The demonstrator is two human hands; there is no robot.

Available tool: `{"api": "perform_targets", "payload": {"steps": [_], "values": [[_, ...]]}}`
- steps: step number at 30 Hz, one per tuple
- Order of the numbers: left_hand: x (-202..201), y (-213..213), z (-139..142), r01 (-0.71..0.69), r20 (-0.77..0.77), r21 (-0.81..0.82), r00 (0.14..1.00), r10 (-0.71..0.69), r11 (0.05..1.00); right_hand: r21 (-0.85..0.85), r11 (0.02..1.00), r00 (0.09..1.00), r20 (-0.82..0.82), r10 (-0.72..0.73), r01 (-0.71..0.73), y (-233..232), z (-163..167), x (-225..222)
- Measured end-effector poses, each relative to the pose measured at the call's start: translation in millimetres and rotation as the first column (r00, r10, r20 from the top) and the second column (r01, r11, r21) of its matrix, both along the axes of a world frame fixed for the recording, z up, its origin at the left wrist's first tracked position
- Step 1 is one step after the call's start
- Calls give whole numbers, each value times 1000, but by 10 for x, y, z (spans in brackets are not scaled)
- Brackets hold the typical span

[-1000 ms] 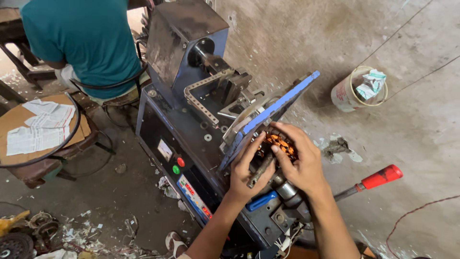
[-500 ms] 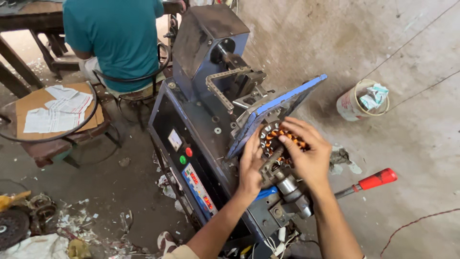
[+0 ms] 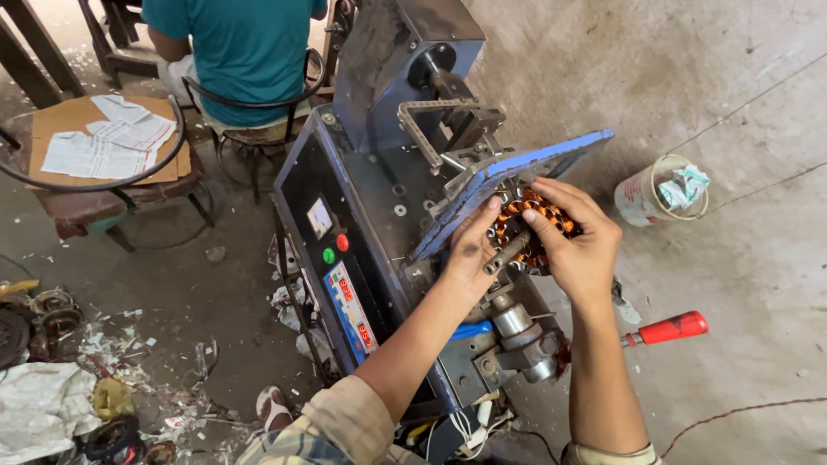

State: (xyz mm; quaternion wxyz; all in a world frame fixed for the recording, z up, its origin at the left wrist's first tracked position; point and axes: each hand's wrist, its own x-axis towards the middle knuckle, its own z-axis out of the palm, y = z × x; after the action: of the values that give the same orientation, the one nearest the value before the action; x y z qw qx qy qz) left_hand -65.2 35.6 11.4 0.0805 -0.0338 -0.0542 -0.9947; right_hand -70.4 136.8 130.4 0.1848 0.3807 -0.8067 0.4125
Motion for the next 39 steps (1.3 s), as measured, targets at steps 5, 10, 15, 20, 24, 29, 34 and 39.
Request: {"api": "perform_targets", "payload": {"steps": [5,10,15,20,24,29,34,39], "values": [[-47,23,-51,-2,-15,18,1000,3,1000,4,1000,1000,-17,-7,7,-5,-34,-30],[-91,36,-75,-55,0,2,998,55,998,8,1000,999,-41,-20,20,-29,-44,1],[-96,40,-83,-31,16,9,999,31,999,2,1000,999,-48,-14,14,-56,-25,30],[-118,38,-100,-46,39,20,998,45,999,30,999,995,-90,-37,40,-98,1,85],[-150,44,-133,-42,40,37,998,40,998,49,996,992,-101,-74,79,-142,7,112],[-169,52,-159,-43,34,48,999,41,998,36,998,994,-97,-55,59,-155,6,108],[-164,47,-161,-59,-1,33,998,59,998,17,998,994,-101,-52,54,-143,-1,108],[-176,52,-161,-60,18,31,998,60,998,8,999,996,-73,-43,44,-152,-13,75]]}}
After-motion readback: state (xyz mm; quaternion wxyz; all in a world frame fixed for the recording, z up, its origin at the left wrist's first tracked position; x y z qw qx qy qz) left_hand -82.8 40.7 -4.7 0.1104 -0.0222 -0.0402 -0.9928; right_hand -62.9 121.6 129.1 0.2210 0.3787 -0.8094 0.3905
